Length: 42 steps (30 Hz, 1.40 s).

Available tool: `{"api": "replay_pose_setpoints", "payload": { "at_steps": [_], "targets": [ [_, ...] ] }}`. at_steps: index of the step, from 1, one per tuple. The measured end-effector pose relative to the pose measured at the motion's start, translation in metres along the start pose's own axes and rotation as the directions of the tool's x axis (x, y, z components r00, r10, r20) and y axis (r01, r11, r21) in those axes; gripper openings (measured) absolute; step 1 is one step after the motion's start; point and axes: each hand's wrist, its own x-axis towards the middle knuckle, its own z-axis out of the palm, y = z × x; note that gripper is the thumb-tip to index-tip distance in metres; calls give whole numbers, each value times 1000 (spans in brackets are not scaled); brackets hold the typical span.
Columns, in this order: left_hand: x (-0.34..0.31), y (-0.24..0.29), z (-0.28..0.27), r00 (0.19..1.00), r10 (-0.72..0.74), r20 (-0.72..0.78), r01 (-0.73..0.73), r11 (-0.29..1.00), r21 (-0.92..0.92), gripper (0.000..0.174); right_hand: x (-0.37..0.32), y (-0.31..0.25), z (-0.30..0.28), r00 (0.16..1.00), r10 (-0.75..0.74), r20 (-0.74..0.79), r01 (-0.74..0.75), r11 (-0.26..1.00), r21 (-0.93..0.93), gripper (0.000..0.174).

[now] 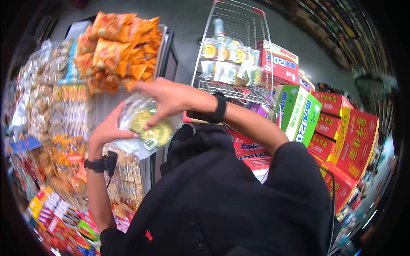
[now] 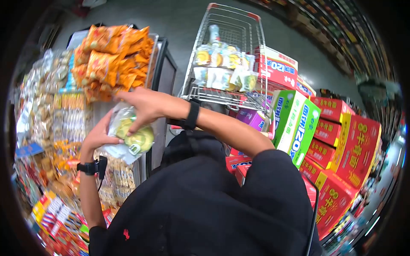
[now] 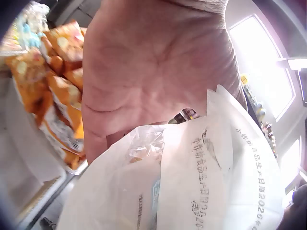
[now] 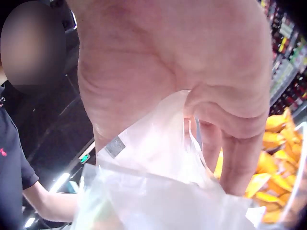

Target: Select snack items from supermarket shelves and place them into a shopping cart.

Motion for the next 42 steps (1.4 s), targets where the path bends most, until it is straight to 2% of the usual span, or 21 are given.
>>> {"api": "replay_pose_setpoints", "payload": {
  "at_steps": [3, 5, 6, 8, 9, 12, 14, 17, 19, 20, 21, 24, 25, 28, 32, 33, 36, 37, 40, 41, 42],
  "targets": [
    [86, 36, 26, 972, 50, 230, -81, 989, 125, 99, -68, 23, -46, 980, 102, -171, -102, 995, 7, 80],
    [149, 64, 46, 930, 70, 360, -166, 956, 242, 94, -111, 34, -81, 932, 253, -258, -249, 967, 48, 80],
    [184, 74, 58, 902, 57, 429, -175, 955, 241, 99, -132, 45, -97, 904, 293, -310, -289, 955, 60, 81],
    [254, 87, 81, 849, 130, 513, -322, 896, 307, 99, -169, 74, -127, 852, 322, -412, -330, 943, 54, 82],
    [288, 91, 92, 846, 105, 522, -330, 872, 360, 100, -186, 87, -142, 806, 405, -433, -406, 909, 94, 83],
    [384, 99, 117, 817, -10, 576, -279, 868, 411, 100, -222, 153, -166, 695, 448, -562, -404, 890, 209, 83],
    [442, 100, 128, 798, -150, 583, -237, 813, 532, 102, -235, 190, -180, 656, 506, -560, -449, 858, 249, 82],
    [505, 75, 136, 823, -210, 527, -190, 773, 605, 105, -247, 272, -188, 647, 543, -535, -514, 829, 220, 87],
    [529, 36, 143, 906, -192, 377, -137, 709, 691, 106, -251, 319, -178, 603, 658, -452, -648, 734, 203, 92],
    [537, 16, 144, 939, -176, 295, -103, 675, 731, 106, -250, 337, -172, 578, 707, -407, -706, 683, 185, 94],
    [541, -10, 145, 953, -63, 295, -176, 680, 712, 110, -248, 347, -168, 581, 726, -368, -724, 668, 175, 107],
    [515, -23, 163, 990, 3, 139, -120, 525, 842, 115, -240, 361, -151, 626, 676, -388, -707, 702, 84, 118],
    [506, -26, 166, 994, 38, 102, -108, 499, 860, 115, -234, 349, -152, 577, 754, -314, -787, 616, 30, 124],
    [480, -27, 179, 986, 168, 5, -76, 421, 904, 116, -224, 315, -143, 540, 737, -407, -825, 558, -85, 124],
    [444, -12, 191, 962, 268, -50, -66, 408, 910, 108, -230, 283, -130, 621, 592, -515, -774, 568, -280, 115],
    [434, -9, 193, 968, 240, -68, -54, 466, 883, 99, -232, 279, -127, 612, 581, -536, -766, 603, -220, 104],
    [404, 3, 198, 985, 161, -67, -38, 570, 820, 88, -246, 272, -126, 659, 511, -552, -720, 642, -264, 90],
    [391, 8, 202, 966, 229, -117, -50, 613, 789, 72, -251, 264, -127, 660, 500, -560, -718, 639, -275, 78],
    [360, 25, 202, 992, 84, -94, 4, 724, 689, 61, -272, 253, -127, 729, 495, -473, -667, 669, -328, 72],
    [345, 22, 203, 996, 77, -54, -19, 726, 688, 58, -278, 244, -128, 724, 556, -407, -681, 669, -298, 59],
    [332, 19, 202, 997, 76, -17, -44, 727, 685, 55, -286, 237, -124, 751, 548, -369, -654, 694, -301, 57]
  ]
}}
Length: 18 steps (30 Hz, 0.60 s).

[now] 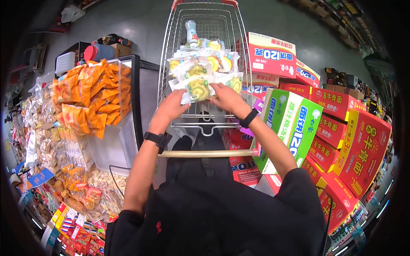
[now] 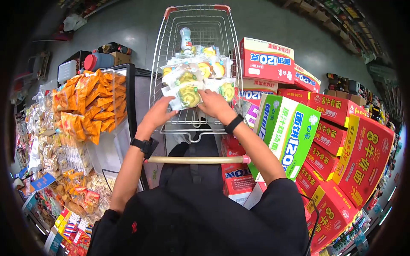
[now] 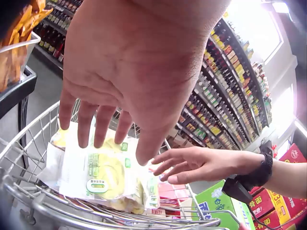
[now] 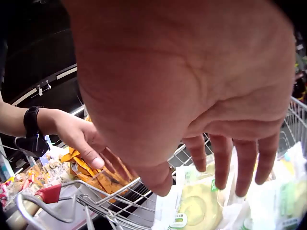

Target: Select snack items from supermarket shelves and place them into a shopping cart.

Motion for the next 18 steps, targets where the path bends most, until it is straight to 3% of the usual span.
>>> {"api": "replay_pose_setpoints", "payload": {
  "at_steps": [2, 3, 5, 7, 8, 10, 12, 15, 16, 17, 18],
  "targets": [
    [-26, 1, -3, 998, 59, 29, -59, 998, 4, 52, -17, 1, -2, 995, -81, 61, 80, 997, 7, 52],
    [-43, 4, -4, 995, 92, 35, -92, 996, 13, 51, -28, -8, -4, 991, -133, 5, 133, 991, -18, 40],
    [-83, 19, -10, 993, 117, 5, -117, 992, 50, 47, -47, -37, -15, 992, -91, 86, 91, 996, 10, 34],
    [-121, 20, -1, 971, 234, -50, -232, 971, 55, 44, -73, -75, -25, 981, -33, 193, 29, 999, 28, 28],
    [-136, 20, 1, 950, 304, -75, -300, 952, 69, 43, -84, -84, -18, 979, -103, 178, 98, 994, 40, 30],
    [-170, 23, 14, 921, 354, -160, -343, 935, 94, 40, -112, -121, -13, 974, -17, 224, 29, 998, -47, 37],
    [-192, 19, 32, 902, 378, -209, -364, 926, 106, 41, -141, -146, 7, 995, -46, 87, 50, 998, -48, 44],
    [-199, -5, 69, 925, 353, -140, -343, 935, 89, 48, -180, -179, 40, 985, -18, -169, -47, 926, -374, 45],
    [-195, -22, 87, 932, 346, -110, -336, 937, 95, 50, -190, -182, 54, 971, -34, -237, -70, 906, -418, 39],
    [-193, -33, 98, 919, 383, -95, -369, 920, 133, 53, -203, -188, 59, 959, -178, -221, 28, 834, -551, 27],
    [-194, -36, 103, 893, 438, -101, -411, 887, 211, 55, -208, -190, 64, 956, -153, -251, -6, 843, -538, 26]
  ]
}}
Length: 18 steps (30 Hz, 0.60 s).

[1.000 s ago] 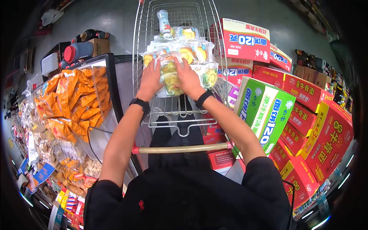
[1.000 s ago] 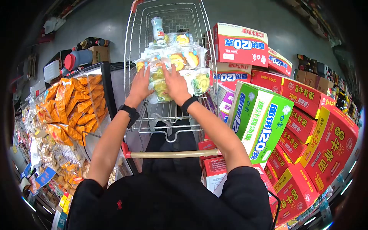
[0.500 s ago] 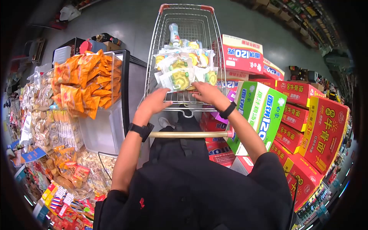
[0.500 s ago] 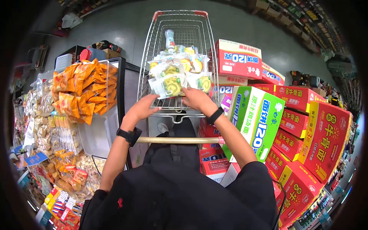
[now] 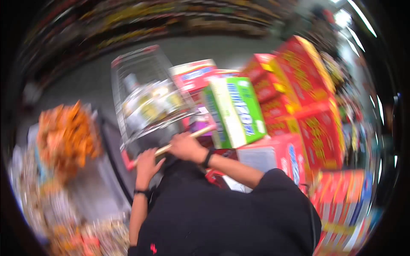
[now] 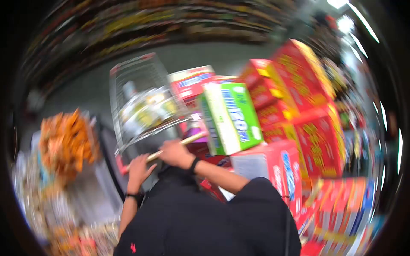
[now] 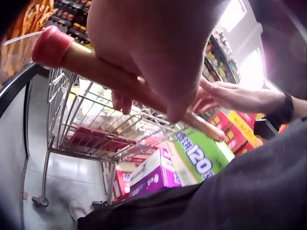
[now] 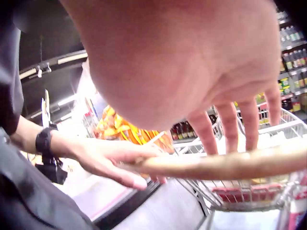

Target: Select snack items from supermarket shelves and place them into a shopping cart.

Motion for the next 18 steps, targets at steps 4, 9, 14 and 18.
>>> {"api": "replay_pose_setpoints", "payload": {
  "at_steps": [4, 9, 14, 18],
  "targets": [
    [-1, -18, 17, 981, 173, -83, -146, 954, 263, 66, -29, 0, 48, 943, 253, -214, -193, 945, 265, 46],
    [-2, -28, 29, 984, 170, -51, -148, 944, 295, 72, -26, -7, 118, 937, 320, -140, -302, 944, 137, 62],
    [3, -24, 24, 995, 96, -12, -87, 943, 320, 67, -24, -1, 118, 951, 291, -102, -287, 956, 55, 60],
    [5, -13, 25, 999, 44, -24, -33, 944, 329, 66, -24, 8, 127, 959, 247, -136, -251, 968, -7, 59]
  ]
}}
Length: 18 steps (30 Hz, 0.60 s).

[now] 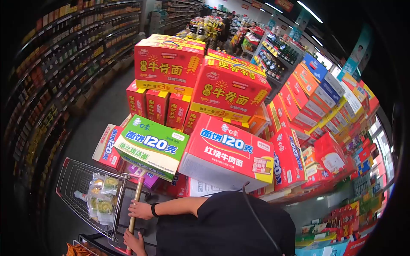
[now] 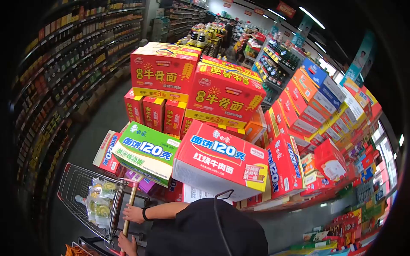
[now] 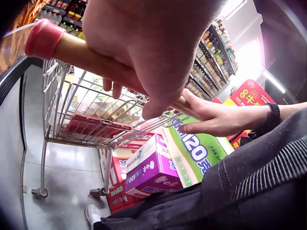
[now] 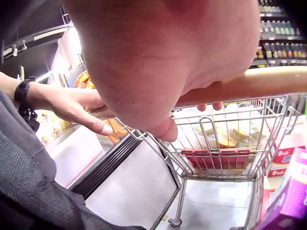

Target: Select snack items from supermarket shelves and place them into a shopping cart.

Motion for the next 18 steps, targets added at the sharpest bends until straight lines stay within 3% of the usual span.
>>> {"api": "replay_pose_setpoints", "payload": {
  "at_steps": [4, 5, 9, 12, 15, 17, 18],
  "targets": [
    [7, 12, -13, 999, -38, 8, 38, 998, -43, 69, 7, 10, -40, 990, -53, 127, 42, 995, 88, 42],
    [6, 8, -15, 999, -44, -2, 44, 998, -53, 67, 17, 13, -10, 999, -9, 32, 4, 990, 138, 24],
    [-18, 35, -38, 996, -70, -52, 61, 987, -147, 61, 11, 27, -35, 954, -238, 181, 188, 948, 256, 26],
    [-33, 35, -50, 973, -165, -163, 128, 968, -215, 56, 27, 28, -38, 896, -363, 257, 313, 925, 214, 27],
    [-62, 20, -50, 851, -400, -340, 273, 890, -365, 48, 39, 17, -38, 883, -414, 220, 388, 909, 153, 28],
    [-96, 16, -48, 734, -596, -326, 392, 763, -514, 43, 45, 15, -31, 835, -433, 340, 402, 902, 161, 32],
    [-83, 46, -60, 657, -693, -297, 474, 686, -552, 40, 52, 47, -34, 808, -474, 350, 424, 880, 214, 32]
  ]
}}
